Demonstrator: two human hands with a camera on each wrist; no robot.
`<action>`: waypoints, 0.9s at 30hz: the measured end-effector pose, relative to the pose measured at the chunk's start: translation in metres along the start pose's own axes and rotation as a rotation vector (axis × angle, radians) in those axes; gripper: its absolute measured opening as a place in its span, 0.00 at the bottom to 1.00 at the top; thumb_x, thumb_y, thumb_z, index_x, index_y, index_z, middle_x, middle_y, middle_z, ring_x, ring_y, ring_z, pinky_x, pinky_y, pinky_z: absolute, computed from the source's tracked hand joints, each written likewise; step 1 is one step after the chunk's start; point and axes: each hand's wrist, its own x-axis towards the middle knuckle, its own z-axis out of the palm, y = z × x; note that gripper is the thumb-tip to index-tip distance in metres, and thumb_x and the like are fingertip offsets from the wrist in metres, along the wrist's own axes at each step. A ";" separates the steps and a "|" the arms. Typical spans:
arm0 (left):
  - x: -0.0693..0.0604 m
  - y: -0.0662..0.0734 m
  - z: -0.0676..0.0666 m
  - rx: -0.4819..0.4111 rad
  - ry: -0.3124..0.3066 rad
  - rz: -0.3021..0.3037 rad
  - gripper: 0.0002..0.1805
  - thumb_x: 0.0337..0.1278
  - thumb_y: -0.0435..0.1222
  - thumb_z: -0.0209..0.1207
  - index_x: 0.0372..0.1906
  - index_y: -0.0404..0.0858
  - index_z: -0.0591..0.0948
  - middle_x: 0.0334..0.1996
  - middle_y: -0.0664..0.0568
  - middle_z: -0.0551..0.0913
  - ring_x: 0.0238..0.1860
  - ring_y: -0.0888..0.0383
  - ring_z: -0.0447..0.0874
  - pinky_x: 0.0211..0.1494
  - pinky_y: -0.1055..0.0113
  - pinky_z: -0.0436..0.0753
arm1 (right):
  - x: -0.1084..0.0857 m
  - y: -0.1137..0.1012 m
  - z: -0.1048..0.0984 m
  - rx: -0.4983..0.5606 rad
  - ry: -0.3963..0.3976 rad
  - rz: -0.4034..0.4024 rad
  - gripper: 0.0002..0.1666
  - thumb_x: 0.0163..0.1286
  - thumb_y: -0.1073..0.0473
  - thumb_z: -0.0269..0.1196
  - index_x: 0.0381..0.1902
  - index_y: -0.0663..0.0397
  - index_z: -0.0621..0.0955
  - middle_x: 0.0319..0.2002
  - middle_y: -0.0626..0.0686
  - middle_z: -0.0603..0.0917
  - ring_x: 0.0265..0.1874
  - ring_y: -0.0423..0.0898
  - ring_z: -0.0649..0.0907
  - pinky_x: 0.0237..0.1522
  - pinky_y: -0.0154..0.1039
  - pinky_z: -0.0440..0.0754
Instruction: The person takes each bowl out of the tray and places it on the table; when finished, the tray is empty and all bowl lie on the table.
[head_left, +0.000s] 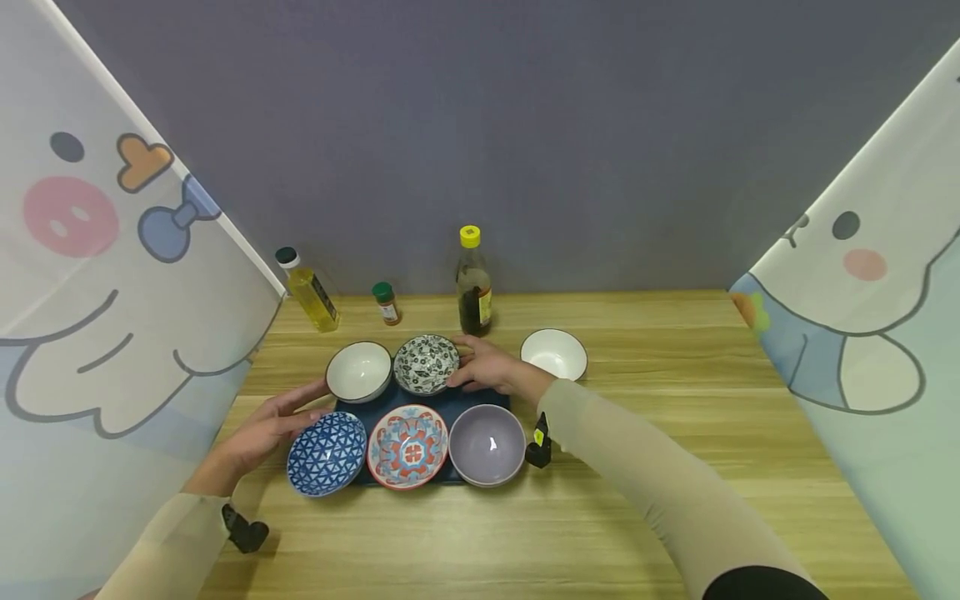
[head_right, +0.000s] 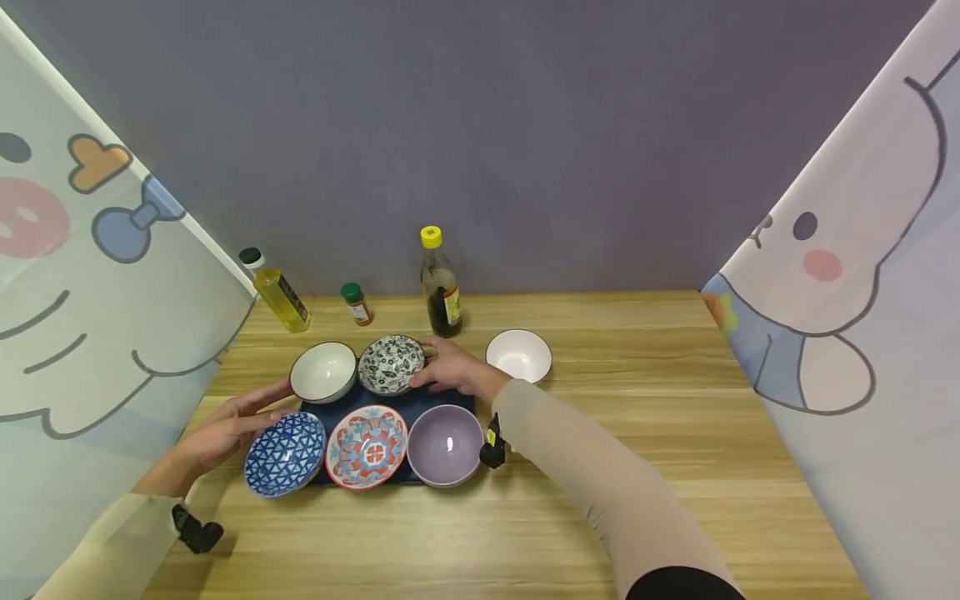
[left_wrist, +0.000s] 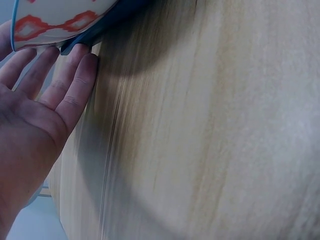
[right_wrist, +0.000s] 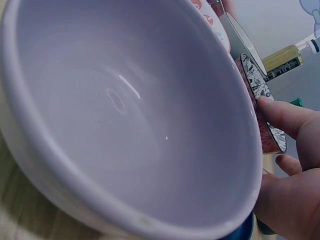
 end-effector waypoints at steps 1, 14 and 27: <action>0.000 0.001 0.000 0.002 0.002 -0.002 0.38 0.76 0.35 0.55 0.81 0.32 0.52 0.79 0.26 0.48 0.64 0.68 0.79 0.59 0.73 0.81 | 0.000 0.000 0.000 0.006 -0.001 0.000 0.58 0.61 0.74 0.70 0.82 0.44 0.56 0.71 0.68 0.70 0.48 0.52 0.86 0.59 0.57 0.82; 0.001 0.002 0.000 0.026 0.013 -0.025 0.38 0.75 0.36 0.55 0.81 0.33 0.54 0.79 0.28 0.50 0.64 0.68 0.78 0.59 0.73 0.80 | 0.001 0.001 0.002 0.150 -0.072 0.015 0.59 0.64 0.82 0.60 0.84 0.43 0.50 0.60 0.76 0.76 0.38 0.51 0.85 0.57 0.60 0.83; 0.002 -0.003 -0.002 0.021 0.000 -0.008 0.37 0.76 0.35 0.55 0.81 0.35 0.55 0.77 0.55 0.66 0.65 0.68 0.78 0.60 0.73 0.79 | -0.007 0.000 0.005 0.198 -0.010 0.020 0.53 0.66 0.78 0.60 0.82 0.43 0.56 0.57 0.71 0.78 0.42 0.53 0.87 0.56 0.56 0.85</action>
